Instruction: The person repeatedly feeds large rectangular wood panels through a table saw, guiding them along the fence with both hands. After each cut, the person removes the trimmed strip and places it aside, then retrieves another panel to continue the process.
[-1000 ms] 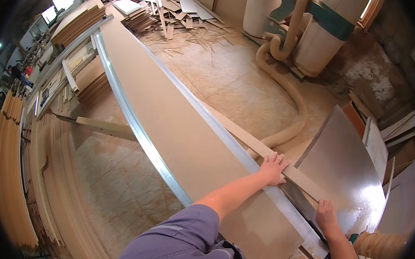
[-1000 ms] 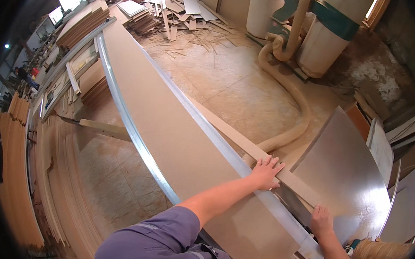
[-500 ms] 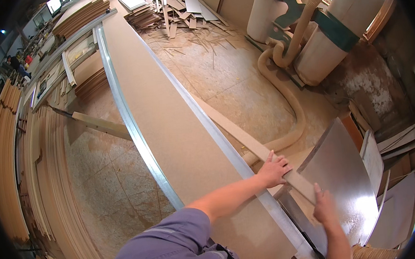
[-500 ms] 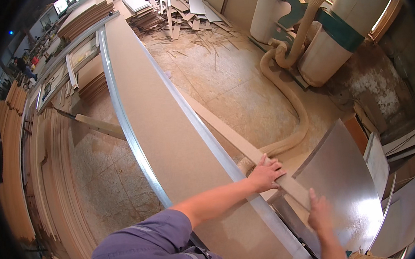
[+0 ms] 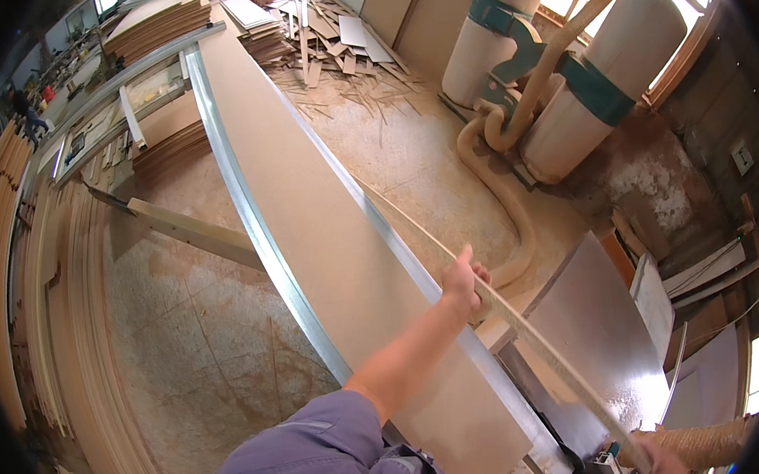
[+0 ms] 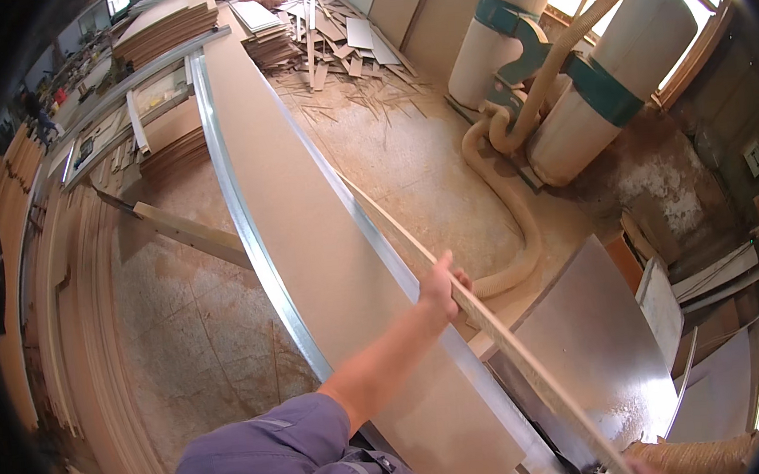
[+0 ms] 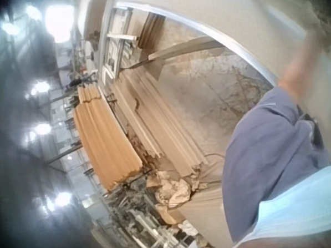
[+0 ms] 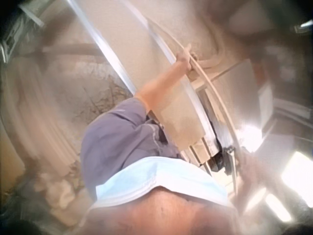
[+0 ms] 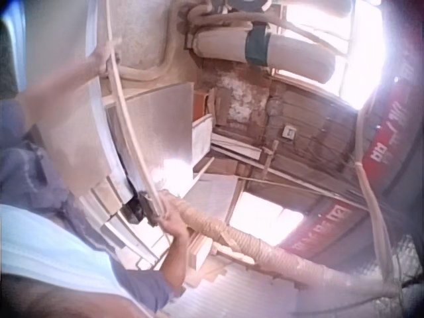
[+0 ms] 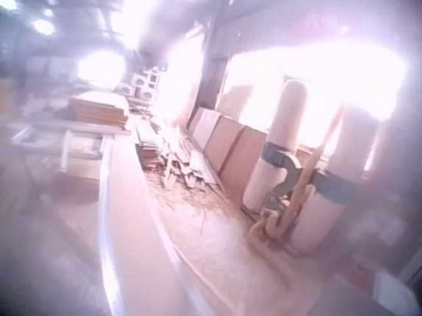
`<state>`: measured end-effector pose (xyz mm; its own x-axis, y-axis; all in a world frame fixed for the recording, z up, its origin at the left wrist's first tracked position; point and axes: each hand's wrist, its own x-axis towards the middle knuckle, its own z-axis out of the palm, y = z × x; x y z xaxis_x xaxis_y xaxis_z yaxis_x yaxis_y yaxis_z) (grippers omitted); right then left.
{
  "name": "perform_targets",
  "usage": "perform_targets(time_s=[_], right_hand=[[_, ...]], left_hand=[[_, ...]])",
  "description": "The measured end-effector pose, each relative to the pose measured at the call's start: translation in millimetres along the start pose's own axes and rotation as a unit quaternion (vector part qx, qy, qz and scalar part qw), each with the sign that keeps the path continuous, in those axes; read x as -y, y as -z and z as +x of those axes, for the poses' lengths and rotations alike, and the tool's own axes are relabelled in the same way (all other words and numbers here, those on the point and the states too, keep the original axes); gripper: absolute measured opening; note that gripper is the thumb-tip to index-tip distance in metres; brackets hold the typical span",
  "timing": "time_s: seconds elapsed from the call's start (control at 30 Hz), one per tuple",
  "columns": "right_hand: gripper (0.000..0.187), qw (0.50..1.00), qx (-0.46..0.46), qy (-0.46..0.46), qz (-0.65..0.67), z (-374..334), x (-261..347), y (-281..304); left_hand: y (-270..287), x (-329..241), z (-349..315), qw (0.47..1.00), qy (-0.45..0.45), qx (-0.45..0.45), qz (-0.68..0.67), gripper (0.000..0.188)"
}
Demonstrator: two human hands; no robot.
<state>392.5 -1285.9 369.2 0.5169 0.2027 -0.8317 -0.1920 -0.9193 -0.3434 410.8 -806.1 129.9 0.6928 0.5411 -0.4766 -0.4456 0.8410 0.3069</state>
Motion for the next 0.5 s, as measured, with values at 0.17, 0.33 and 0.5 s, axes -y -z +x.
perform_targets(time_s=[0.17, 0.33, 0.5], right_hand=[[0.068, 0.931, -0.112, 0.303, -0.171, 34, -145, -73], [0.080, 0.960, -0.120, 0.223, -0.120, 42, -225, -141], [0.083, 0.960, -0.132, 0.233, -0.083, 88, -249, -195]], left_hand=[[32, 33, -41, 0.998, -0.001, -0.053, 0.018, 0.014], [16, 54, -110, 0.996, 0.004, -0.001, 0.093, 0.019], [9, 32, -166, 0.970, -0.079, 0.134, 0.185, 0.020]])
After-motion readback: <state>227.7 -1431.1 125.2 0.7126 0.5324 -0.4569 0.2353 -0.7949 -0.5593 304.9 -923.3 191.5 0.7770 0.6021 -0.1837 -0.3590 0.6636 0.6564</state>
